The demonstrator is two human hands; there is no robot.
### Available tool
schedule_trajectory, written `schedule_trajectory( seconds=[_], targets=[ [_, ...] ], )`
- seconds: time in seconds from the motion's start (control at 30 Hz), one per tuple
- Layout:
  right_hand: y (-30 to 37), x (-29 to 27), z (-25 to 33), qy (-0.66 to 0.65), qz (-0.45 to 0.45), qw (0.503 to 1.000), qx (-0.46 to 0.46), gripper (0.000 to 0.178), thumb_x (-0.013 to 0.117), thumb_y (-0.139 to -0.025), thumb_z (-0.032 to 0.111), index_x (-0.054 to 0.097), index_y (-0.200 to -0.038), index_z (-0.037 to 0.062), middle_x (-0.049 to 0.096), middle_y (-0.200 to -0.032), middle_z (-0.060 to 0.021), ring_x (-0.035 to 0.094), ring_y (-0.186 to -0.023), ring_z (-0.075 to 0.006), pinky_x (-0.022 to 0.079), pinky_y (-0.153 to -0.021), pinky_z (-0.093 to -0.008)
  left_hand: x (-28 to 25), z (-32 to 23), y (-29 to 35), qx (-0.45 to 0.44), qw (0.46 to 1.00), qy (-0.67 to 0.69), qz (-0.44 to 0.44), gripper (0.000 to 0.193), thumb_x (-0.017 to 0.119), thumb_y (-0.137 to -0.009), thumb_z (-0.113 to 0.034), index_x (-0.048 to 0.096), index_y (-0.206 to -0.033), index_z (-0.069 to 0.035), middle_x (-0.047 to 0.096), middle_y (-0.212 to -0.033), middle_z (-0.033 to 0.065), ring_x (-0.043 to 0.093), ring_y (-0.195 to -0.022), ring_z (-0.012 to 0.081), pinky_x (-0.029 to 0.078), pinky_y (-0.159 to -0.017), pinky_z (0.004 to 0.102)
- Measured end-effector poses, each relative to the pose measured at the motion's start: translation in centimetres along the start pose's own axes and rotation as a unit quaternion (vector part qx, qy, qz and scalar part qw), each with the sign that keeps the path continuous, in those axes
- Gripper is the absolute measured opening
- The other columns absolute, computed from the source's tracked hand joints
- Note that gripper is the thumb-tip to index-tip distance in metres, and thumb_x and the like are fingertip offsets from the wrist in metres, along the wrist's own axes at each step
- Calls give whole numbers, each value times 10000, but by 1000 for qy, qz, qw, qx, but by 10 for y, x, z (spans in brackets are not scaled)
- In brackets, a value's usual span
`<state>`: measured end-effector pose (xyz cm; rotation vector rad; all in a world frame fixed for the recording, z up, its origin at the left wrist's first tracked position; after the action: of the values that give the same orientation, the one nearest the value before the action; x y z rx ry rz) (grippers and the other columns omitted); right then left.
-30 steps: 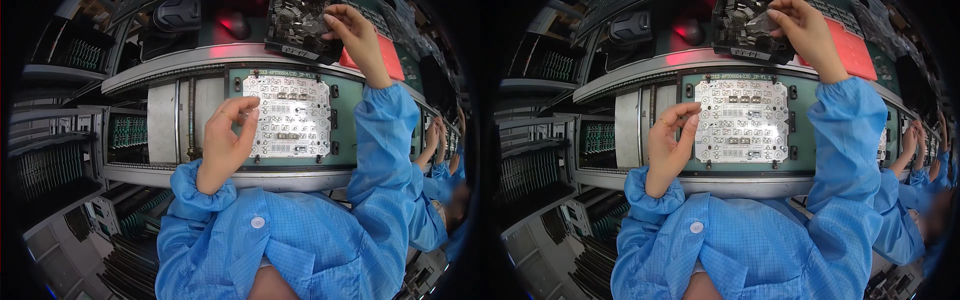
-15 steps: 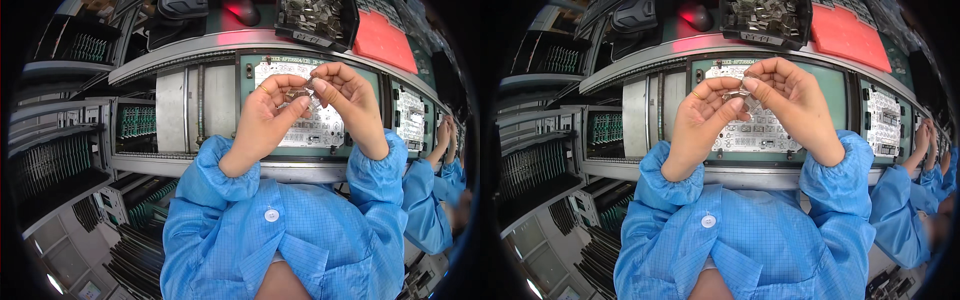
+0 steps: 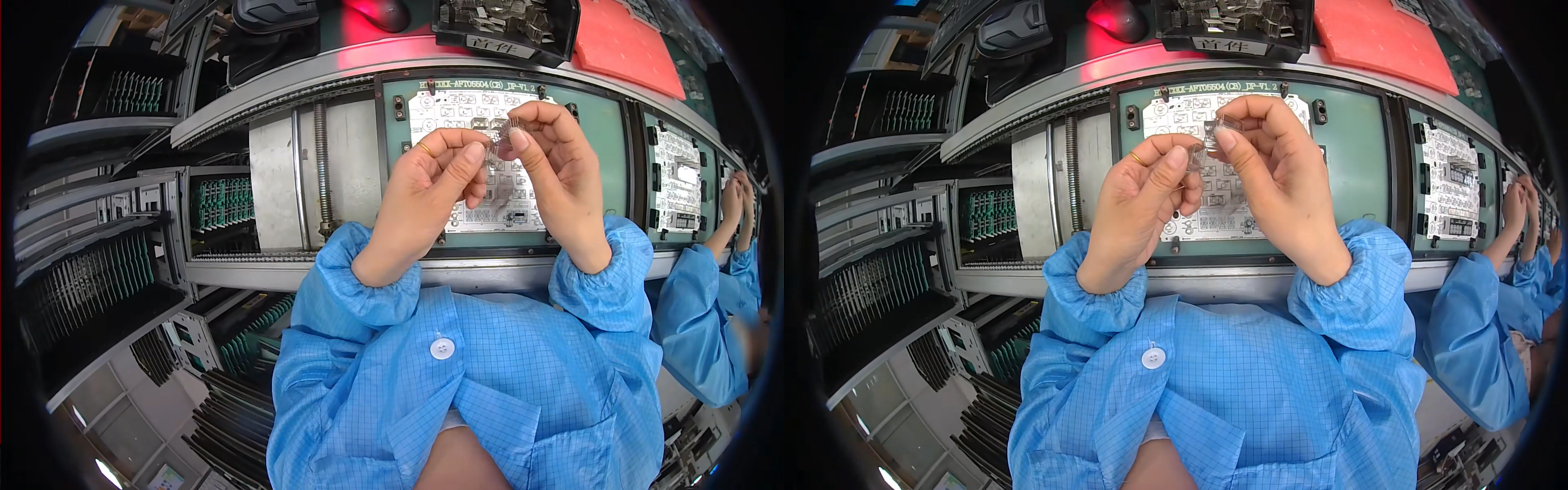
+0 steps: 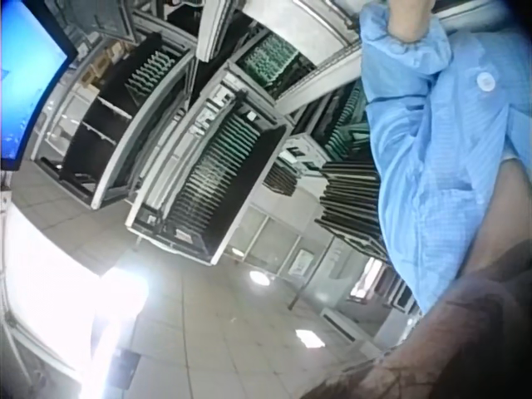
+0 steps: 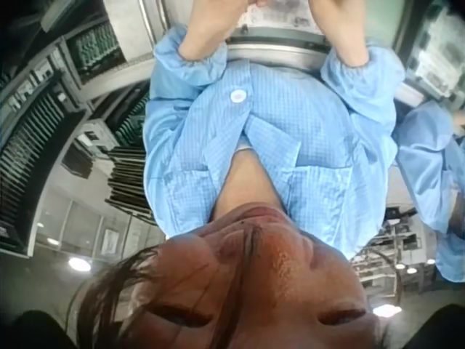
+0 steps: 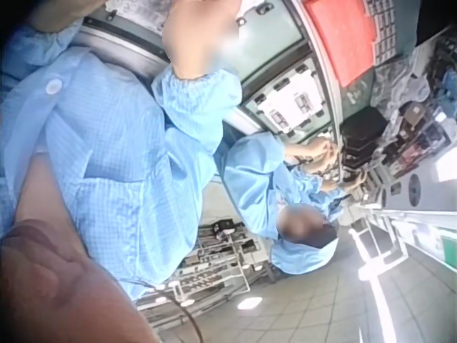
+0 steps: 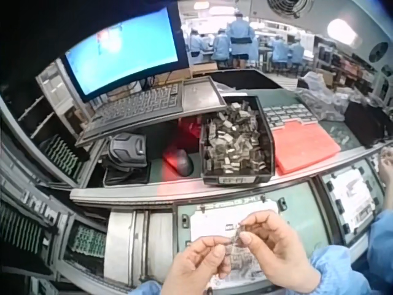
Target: Manual assembly of electronic components into a PCB template at a factory workstation.
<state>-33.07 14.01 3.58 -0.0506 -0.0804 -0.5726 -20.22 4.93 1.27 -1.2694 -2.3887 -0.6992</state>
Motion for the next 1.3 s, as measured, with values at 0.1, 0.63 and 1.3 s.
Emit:
schedule_trajectory(
  seconds=[0.1,0.63,1.3],
  targets=[
    [2,-1,-2,-1,-3,1000,11,223,578,-1017,61,544,-1221,-21,617,-1078,-69,608,-939,-115,507,-840,-253,-2,1,-2,-19,1000,15,-1,250,548,-1053,-204,583,-1210,-13,607,-840,48,555,-723,119,450,-656,248],
    [9,-6,-11,-15,31,999,14,195,569,-1022,72,549,-1196,-15,633,-1042,-73,614,-926,-126,508,-834,-277,-3,-1,0,-34,986,-155,-44,367,497,-1069,-368,576,-1101,-12,591,-809,48,542,-650,74,396,-517,205],
    [13,-15,-17,-22,66,985,161,268,616,-1005,164,622,-1213,-7,615,-912,9,523,-748,-48,390,-618,-201,4,13,-2,10,988,-155,8,261,678,-980,-194,615,-1139,4,672,-835,28,567,-680,61,458,-591,207]
  ],
)
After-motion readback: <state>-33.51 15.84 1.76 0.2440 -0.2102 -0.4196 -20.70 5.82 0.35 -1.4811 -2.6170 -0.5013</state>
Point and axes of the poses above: each hand's wrist, its own y-axis away from the middle knuckle, its own x-axis out of the palm, z = x × y, the point moved 4 cm from there along -y, towards the middle knuckle
